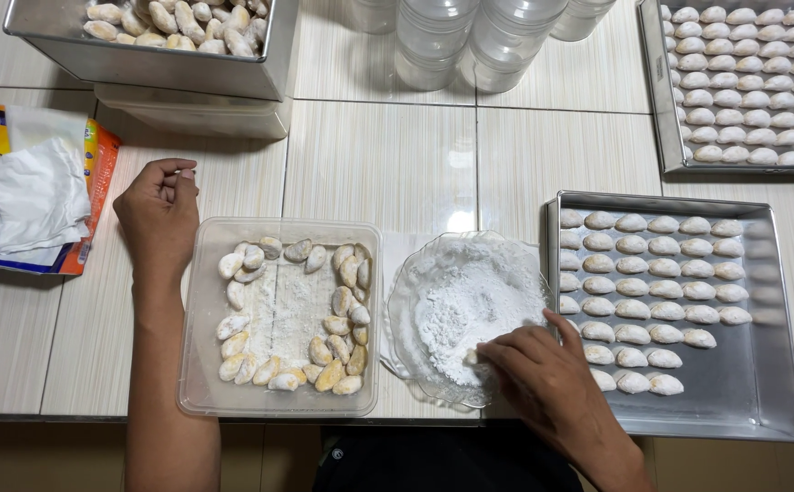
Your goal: The person repeatedly picks up small, crescent-shaped dough pieces from a plastic container, rolls them in a plate of white powder, and places them onto a metal baking tray. The process is repeated continuously to fill the tray with the coated dough pieces.
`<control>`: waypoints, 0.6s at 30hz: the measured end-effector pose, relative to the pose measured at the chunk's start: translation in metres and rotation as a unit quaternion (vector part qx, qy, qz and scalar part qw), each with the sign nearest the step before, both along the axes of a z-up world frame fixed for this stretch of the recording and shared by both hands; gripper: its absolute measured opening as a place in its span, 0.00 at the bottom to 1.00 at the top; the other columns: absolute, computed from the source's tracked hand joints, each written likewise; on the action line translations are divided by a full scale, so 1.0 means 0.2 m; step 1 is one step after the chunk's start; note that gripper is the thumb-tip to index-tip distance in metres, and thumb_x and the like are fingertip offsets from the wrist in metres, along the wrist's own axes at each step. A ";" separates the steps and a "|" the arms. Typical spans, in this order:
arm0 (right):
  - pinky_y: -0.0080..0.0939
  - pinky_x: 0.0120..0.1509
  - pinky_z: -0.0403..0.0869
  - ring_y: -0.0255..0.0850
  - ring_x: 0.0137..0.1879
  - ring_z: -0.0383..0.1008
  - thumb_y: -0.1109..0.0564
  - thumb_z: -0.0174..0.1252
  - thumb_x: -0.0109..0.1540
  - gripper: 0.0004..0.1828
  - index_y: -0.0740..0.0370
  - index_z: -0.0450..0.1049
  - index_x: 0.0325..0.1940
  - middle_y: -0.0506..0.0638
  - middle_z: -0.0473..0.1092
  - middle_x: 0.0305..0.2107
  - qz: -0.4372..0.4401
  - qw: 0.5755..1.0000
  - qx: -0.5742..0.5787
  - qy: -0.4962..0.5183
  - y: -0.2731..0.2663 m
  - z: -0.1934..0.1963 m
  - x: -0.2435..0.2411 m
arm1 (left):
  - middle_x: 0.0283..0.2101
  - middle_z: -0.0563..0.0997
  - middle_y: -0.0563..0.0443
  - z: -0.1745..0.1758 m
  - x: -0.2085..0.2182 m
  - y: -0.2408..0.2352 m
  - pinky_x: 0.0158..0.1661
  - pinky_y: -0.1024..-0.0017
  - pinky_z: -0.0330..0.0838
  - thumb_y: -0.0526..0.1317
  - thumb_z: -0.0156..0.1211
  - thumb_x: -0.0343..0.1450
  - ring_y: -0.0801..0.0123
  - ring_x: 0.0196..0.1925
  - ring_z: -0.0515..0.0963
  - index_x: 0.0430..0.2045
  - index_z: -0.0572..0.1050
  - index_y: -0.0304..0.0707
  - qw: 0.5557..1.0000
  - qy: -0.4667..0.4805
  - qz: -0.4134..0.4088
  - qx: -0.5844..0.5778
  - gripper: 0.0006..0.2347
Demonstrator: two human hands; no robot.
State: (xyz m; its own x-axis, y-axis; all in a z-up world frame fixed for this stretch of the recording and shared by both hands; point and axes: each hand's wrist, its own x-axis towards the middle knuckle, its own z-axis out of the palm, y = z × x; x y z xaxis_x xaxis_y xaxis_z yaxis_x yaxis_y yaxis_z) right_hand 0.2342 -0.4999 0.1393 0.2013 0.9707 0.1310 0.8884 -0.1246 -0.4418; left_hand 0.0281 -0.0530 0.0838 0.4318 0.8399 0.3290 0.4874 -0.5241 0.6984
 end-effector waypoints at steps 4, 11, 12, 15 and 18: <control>0.57 0.75 0.53 0.37 0.46 0.73 0.62 0.55 0.61 0.17 0.50 0.75 0.53 0.40 0.74 0.39 -0.021 0.999 -0.020 -0.021 -0.02 0.04 0.03 | 0.28 0.80 0.51 -0.02 -0.01 0.02 0.36 0.71 0.70 0.34 0.55 0.78 0.71 0.31 0.79 0.42 0.82 0.37 1.000 -0.001 -0.003 0.000 0.07; 0.61 0.75 0.49 0.36 0.48 0.72 0.60 0.52 0.64 0.16 0.50 0.75 0.55 0.38 0.75 0.39 -0.015 1.000 -0.008 0.022 0.03 0.02 -0.02 | 0.28 0.80 0.50 -0.02 0.00 0.01 0.36 0.71 0.70 0.32 0.54 0.78 0.71 0.30 0.77 0.42 0.82 0.36 1.000 -0.009 -0.012 0.009 0.07; 0.61 0.75 0.50 0.37 0.49 0.72 0.60 0.54 0.63 0.16 0.51 0.75 0.55 0.39 0.75 0.39 -0.010 1.000 0.001 0.018 0.04 0.03 -0.02 | 0.28 0.80 0.51 -0.01 0.00 0.01 0.35 0.71 0.70 0.33 0.54 0.78 0.71 0.30 0.77 0.42 0.82 0.36 1.000 -0.007 -0.008 0.002 0.07; 0.61 0.75 0.49 0.37 0.49 0.72 0.60 0.56 0.63 0.15 0.51 0.75 0.54 0.39 0.76 0.41 0.005 0.999 0.004 0.035 0.06 0.05 -0.03 | 0.28 0.80 0.51 0.00 -0.01 0.00 0.35 0.72 0.70 0.33 0.54 0.78 0.72 0.30 0.77 0.42 0.82 0.36 1.000 -0.006 -0.004 -0.007 0.07; 0.60 0.75 0.49 0.37 0.49 0.72 0.59 0.57 0.63 0.15 0.51 0.75 0.54 0.39 0.75 0.41 0.008 0.999 0.003 0.044 0.06 0.04 -0.02 | 0.28 0.80 0.51 0.00 0.00 0.00 0.35 0.72 0.70 0.33 0.54 0.78 0.72 0.30 0.77 0.42 0.82 0.36 1.000 -0.010 -0.005 -0.013 0.07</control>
State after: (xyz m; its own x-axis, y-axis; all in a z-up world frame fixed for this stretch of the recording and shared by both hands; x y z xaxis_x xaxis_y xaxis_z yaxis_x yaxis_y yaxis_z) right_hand 0.2292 -0.4878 0.1463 0.1962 0.9733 0.1192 0.8481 -0.1074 -0.5189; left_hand 0.0286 -0.0536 0.0840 0.4327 0.8446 0.3153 0.4679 -0.5093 0.7223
